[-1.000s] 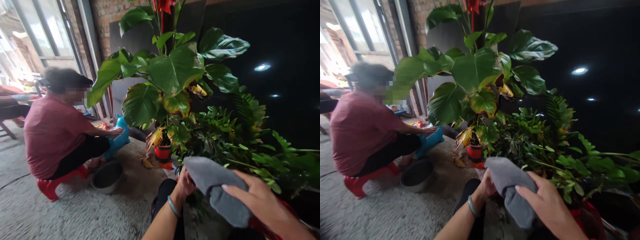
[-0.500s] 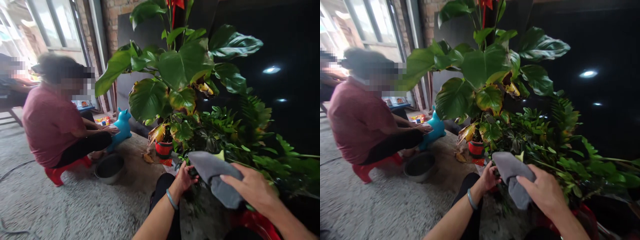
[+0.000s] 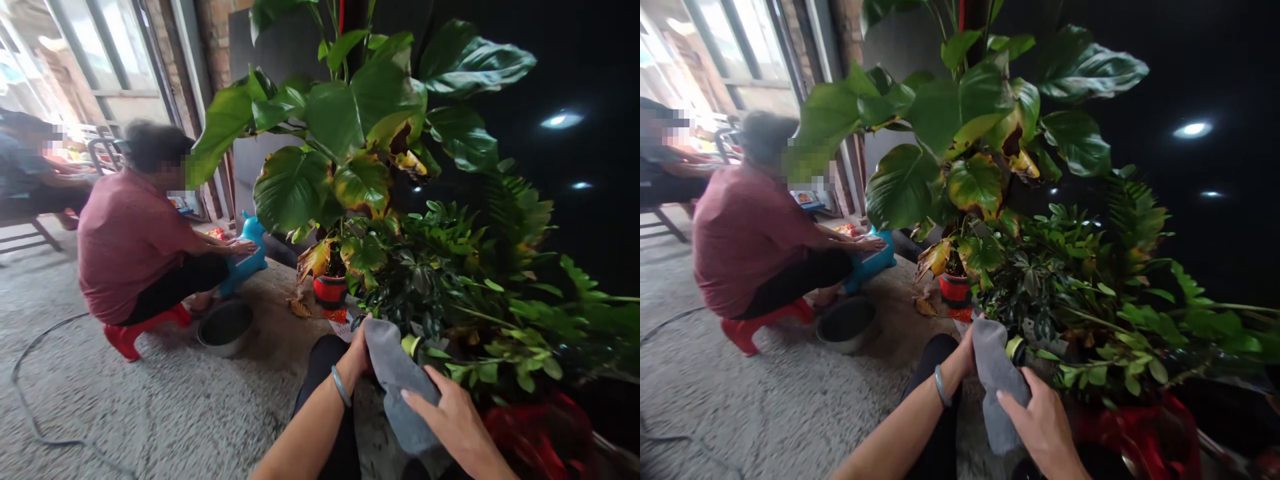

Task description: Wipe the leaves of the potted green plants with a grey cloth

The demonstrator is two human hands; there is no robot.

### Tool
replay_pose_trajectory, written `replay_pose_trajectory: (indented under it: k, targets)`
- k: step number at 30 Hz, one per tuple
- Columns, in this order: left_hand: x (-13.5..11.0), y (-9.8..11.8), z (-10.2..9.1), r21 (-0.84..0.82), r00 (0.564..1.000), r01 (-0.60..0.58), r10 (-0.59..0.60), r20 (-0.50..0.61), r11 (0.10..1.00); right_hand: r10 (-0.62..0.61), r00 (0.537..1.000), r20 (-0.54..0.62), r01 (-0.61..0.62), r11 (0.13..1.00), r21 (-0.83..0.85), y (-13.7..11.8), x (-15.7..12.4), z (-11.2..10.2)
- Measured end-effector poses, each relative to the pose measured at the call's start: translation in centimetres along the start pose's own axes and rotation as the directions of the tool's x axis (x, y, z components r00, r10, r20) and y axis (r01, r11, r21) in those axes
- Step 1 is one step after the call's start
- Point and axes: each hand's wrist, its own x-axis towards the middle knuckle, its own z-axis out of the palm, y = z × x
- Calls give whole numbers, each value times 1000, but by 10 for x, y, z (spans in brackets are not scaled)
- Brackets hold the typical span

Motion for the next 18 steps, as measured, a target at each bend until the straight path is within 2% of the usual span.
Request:
replay_pose_trajectory:
  k: [3, 5, 7, 8, 9, 11, 13, 15, 16, 18]
  targets:
    - [-7, 11, -11, 14, 983, -12, 14, -182, 1000, 97, 992, 78, -112, 969, 219, 0, -13, -12]
    - [-25, 19, -19, -2, 951, -56, 53, -306, 998, 147, 989, 34, -150, 948, 280, 2, -13, -21]
    - [-54, 21, -22, -29, 917, -137, 116, -381, 990, 135, 986, -101, -106, 961, 255, 4, -8, -22]
    - [-71, 19, -22, -40, 920, -185, 158, -359, 982, 89, 977, -196, -48, 977, 206, 5, -5, -18]
    - [-88, 15, -20, -46, 938, -208, 186, -292, 977, 15, 955, -296, 25, 991, 132, 6, -3, -12]
    - [-119, 4, -13, -78, 975, -215, 210, -75, 973, -215, 871, -441, 208, 976, -66, 2, -3, 5]
    - [-138, -7, -5, -158, 972, -214, 226, 63, 964, -481, 756, -444, 400, 877, -268, -6, -9, 26]
    - [-145, -14, 1, -252, 981, -148, 175, 88, 956, -674, 647, -355, 542, 735, -408, -15, -21, 41]
    - [-145, -15, 3, -294, 989, -104, 130, 70, 950, -734, 607, -303, 592, 673, -443, -18, -27, 45]
    - [-139, -14, 1, -345, 999, -38, 37, -10, 938, -786, 570, -241, 662, 613, -431, -21, -36, 47]
